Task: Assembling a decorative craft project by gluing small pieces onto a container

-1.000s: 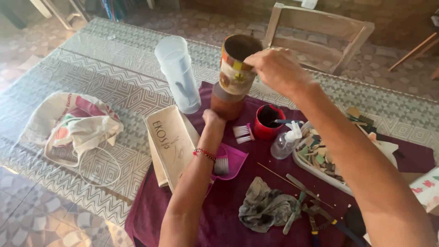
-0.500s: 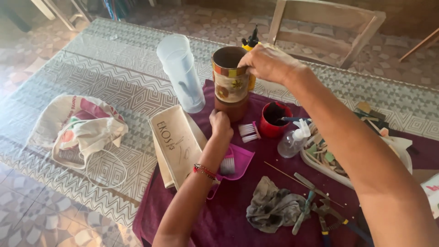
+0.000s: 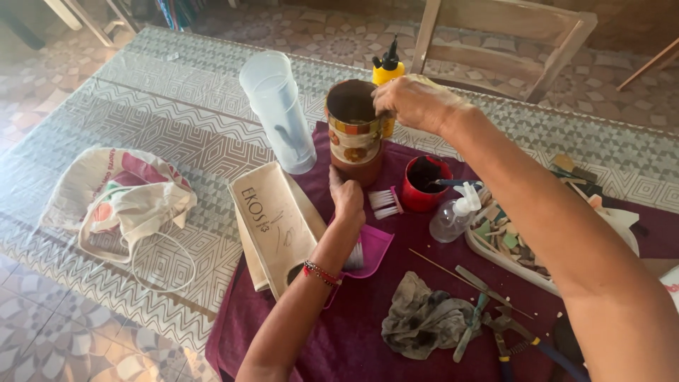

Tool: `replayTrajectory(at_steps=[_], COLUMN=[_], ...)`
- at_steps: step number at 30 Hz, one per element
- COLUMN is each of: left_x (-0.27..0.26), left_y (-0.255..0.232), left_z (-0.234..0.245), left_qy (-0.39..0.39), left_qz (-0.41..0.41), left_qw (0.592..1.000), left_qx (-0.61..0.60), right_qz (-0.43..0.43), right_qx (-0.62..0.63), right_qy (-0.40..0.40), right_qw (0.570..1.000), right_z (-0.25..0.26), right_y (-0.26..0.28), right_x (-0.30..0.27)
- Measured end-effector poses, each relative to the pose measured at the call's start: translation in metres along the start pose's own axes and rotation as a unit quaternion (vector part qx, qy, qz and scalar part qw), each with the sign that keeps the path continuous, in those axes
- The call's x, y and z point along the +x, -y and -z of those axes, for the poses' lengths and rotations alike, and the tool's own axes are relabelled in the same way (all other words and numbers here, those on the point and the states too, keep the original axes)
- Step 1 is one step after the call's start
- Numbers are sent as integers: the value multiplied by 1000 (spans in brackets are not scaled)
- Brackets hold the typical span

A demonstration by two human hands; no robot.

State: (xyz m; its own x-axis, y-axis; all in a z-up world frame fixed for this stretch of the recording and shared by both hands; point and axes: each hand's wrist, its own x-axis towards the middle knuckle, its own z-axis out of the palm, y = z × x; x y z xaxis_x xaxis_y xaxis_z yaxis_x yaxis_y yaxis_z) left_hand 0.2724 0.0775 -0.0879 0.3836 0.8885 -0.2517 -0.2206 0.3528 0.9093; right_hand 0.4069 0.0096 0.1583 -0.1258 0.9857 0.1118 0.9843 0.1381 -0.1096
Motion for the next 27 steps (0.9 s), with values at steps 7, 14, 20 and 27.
replayTrajectory(at_steps=[7,14,20,27], left_x=[5,-18,-102,-233], left_y=[6,-19,-75,-61], left_z=[3,0,28,96], left_qy=[-4,29,187,576], left_qz=[-2,-47,-75,-394], left_qw=[1000,998,974,650], left_qx=[23,-9,-100,301], right_qz=[-69,-37,-5,-87], right_qx=[-28,-38,-136,51], right_qy=[65,50,-171,-201], right_qw=[995,997,976,974], right_z=[6,3,38,-32], right_y=[0,9,91,191], right_x=[5,2,-84,-247])
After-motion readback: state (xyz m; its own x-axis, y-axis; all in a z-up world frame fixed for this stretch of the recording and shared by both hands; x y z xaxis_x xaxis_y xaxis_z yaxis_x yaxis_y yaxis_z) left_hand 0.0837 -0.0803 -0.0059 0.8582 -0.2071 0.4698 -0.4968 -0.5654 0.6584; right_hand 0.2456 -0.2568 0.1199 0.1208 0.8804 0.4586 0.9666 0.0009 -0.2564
